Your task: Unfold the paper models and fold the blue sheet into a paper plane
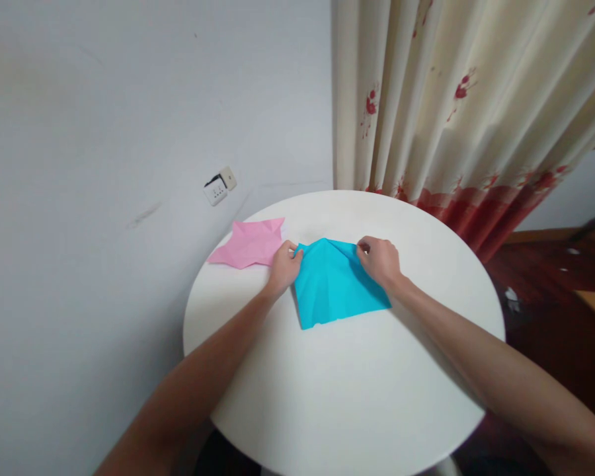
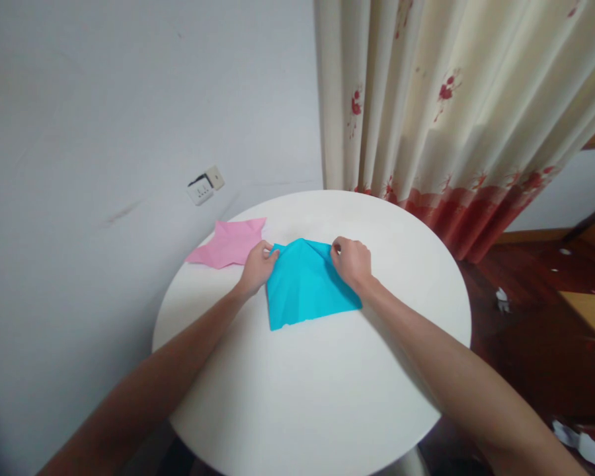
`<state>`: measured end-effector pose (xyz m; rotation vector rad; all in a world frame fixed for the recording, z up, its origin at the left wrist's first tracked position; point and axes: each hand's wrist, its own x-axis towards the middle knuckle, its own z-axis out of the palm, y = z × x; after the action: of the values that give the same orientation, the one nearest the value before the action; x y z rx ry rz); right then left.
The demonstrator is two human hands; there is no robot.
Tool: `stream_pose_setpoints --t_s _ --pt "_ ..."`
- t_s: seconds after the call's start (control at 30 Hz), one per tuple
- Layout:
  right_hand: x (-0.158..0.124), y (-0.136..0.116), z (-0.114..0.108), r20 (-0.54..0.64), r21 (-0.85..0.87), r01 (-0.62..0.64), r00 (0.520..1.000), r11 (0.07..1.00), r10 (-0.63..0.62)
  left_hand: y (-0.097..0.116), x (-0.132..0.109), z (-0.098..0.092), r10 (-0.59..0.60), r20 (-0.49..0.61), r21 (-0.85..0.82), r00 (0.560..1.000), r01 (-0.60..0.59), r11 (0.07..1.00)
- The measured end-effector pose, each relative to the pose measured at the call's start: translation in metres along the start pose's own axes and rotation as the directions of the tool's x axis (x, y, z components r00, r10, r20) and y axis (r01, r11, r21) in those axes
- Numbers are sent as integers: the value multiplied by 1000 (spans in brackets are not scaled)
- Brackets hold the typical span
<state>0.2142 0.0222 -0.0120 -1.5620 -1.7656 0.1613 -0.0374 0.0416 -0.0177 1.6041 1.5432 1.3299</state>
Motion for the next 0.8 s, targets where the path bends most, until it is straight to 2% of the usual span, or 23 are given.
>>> stream_pose_setpoints --t_s 0.07,0.13,0.2,0.27,0.33,0.43,0.53,0.67,0.8 --pt "6 11 1 -26 222 -84 995 972 92 -1 1 0 0 40 -12 999 0 1000" --pt "13 22 4 2 385 -186 980 904 201 -2 2 1 -14 110 -66 994 21 998" --pt "17 31 7 24 460 -256 961 850 276 -2 1 3 -8 171 -132 985 31 991" --pt "19 35 11 -2 480 -263 954 837 301 -2 -1 5 24 169 -178 985 6 984" --pt "19 35 13 -73 478 -201 961 855 266 -1 -3 6 60 111 -199 992 -37 979" --pt "17 30 13 -171 460 -34 977 887 126 0 -3 6 106 34 -193 994 -98 976" --pt "16 26 11 -173 442 80 985 894 -3 0 -2 5 140 31 -143 990 -134 981" --pt "17 25 12 -110 476 35 994 879 20 -2 -1 4 81 50 -164 995 -72 984" --pt "19 27 17 -44 595 -81 990 799 133 -2 -4 4 -48 128 -376 991 94 922"
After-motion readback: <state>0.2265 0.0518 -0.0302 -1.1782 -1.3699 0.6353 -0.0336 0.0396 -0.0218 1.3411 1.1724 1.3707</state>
